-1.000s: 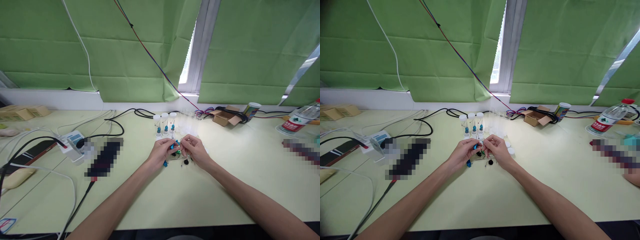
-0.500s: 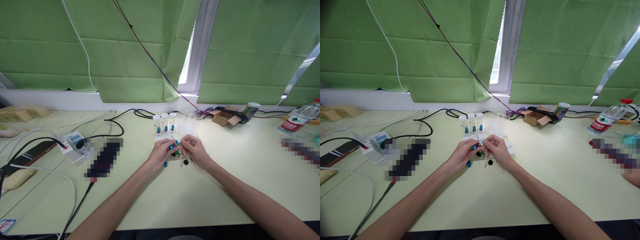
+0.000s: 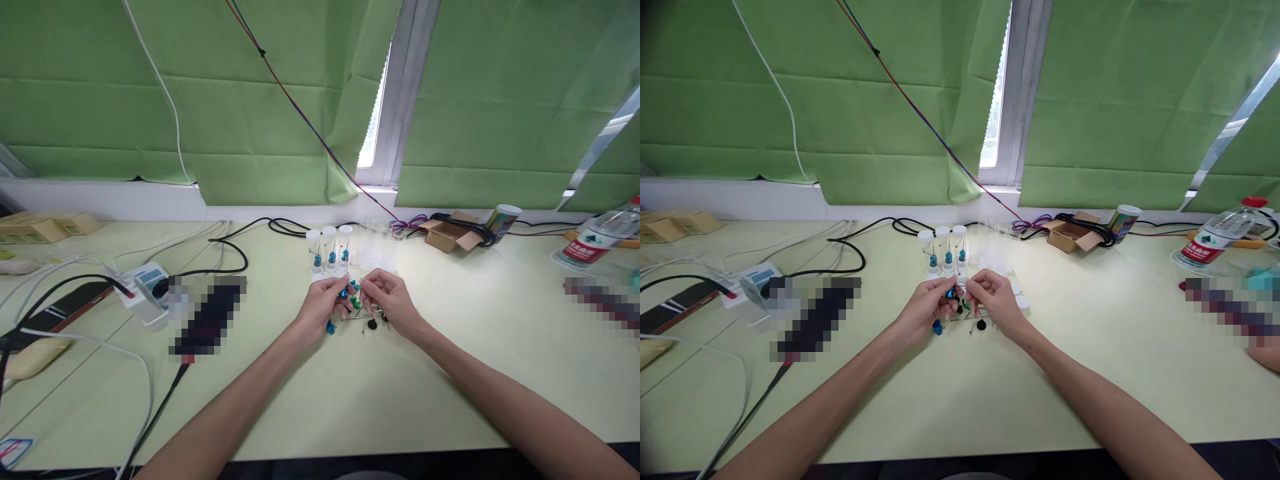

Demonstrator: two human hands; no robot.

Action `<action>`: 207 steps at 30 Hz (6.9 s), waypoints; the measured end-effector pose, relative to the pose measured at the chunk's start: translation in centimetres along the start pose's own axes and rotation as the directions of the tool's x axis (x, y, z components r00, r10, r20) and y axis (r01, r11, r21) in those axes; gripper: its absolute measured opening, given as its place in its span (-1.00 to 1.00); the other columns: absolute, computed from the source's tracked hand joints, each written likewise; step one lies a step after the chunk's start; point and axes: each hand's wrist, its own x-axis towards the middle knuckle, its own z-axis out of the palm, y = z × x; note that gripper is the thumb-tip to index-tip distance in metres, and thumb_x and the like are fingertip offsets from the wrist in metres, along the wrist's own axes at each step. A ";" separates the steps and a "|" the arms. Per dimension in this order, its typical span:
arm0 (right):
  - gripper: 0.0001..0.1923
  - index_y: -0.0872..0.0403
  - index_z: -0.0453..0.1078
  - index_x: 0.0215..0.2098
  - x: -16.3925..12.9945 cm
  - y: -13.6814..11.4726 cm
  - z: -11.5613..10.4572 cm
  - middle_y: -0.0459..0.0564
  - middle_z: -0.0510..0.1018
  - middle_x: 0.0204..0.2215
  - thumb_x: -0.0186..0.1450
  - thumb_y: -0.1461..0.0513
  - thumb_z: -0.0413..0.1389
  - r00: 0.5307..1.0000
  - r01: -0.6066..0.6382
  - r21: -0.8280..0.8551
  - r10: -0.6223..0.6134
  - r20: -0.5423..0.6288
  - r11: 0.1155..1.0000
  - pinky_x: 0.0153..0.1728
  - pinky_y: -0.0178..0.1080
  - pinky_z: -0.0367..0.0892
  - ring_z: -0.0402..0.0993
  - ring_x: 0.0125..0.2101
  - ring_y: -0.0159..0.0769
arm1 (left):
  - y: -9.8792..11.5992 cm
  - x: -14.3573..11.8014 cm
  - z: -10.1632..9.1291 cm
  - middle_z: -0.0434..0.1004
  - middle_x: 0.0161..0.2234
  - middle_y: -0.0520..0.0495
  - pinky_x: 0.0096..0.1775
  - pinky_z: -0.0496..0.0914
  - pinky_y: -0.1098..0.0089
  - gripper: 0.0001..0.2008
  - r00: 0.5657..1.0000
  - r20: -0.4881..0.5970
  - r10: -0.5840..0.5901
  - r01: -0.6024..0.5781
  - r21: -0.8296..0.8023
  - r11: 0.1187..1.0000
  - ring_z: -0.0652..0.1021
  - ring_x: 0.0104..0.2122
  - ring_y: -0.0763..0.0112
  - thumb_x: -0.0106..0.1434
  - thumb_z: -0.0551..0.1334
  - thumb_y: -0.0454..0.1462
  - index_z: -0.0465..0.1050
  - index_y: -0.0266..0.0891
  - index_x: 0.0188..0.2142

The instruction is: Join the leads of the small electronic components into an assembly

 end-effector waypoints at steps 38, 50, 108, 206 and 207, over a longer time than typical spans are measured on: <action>-0.60 0.03 -0.07 -0.54 -0.8 0.7 -0.1 -0.23 0.00 -0.69 0.45 0.19 -0.10 0.877 0.349 -0.849 -0.456 0.148 0.396 -0.57 -0.30 -0.11 -0.18 -0.64 -0.43 | 0.2 -0.4 0.0 0.19 -0.68 0.11 -0.69 -0.08 0.56 -0.56 1.000 -0.026 0.008 -0.005 0.103 0.995 0.08 -0.73 0.69 0.14 0.28 0.06 0.41 -0.31 -0.49; -0.54 0.04 0.01 -0.59 -0.6 0.8 -0.4 -0.20 0.10 -0.71 0.46 0.12 -0.13 0.901 0.338 -0.833 -0.406 0.152 0.438 -0.57 -0.30 -0.04 -0.08 -0.66 -0.44 | 0.3 -0.5 0.1 0.23 -0.69 0.11 -0.68 -0.06 0.52 -0.61 0.999 -0.027 0.020 -0.018 0.079 0.997 0.06 -0.76 0.70 0.15 0.27 0.01 0.38 -0.29 -0.50; -0.72 0.06 0.42 -0.34 -0.5 0.2 -0.1 -0.09 0.48 -0.54 0.43 0.15 -0.04 0.945 0.244 -0.757 -0.323 0.046 0.606 -0.44 -0.32 0.24 0.33 -0.54 -0.36 | 0.1 -0.4 -0.1 0.51 -0.49 -0.02 -0.52 0.26 0.44 -0.83 0.923 0.026 0.385 -0.318 0.618 0.720 0.41 -0.60 0.46 0.18 0.23 -0.15 0.50 -0.18 -0.40; -0.88 0.03 0.32 -0.12 -0.8 0.3 0.0 0.01 0.50 -0.30 0.40 0.28 -0.01 0.903 0.428 -0.662 -0.324 0.283 0.615 -0.27 -0.22 0.37 0.45 -0.35 -0.28 | 0.2 0.2 -0.4 0.41 -0.57 0.02 -0.49 0.33 0.42 -0.67 0.966 -0.114 0.231 -0.201 0.229 0.952 0.41 -0.60 0.49 0.11 0.32 -0.01 0.43 -0.25 -0.47; -0.88 0.03 0.31 -0.11 -0.9 0.3 0.0 0.01 0.51 -0.30 0.40 0.27 -0.01 0.905 0.425 -0.660 -0.320 0.281 0.620 -0.27 -0.22 0.37 0.45 -0.35 -0.28 | 0.2 0.2 -0.4 0.41 -0.57 0.02 -0.49 0.34 0.42 -0.67 0.967 -0.107 0.231 -0.202 0.230 0.952 0.42 -0.60 0.49 0.11 0.32 -0.01 0.43 -0.25 -0.47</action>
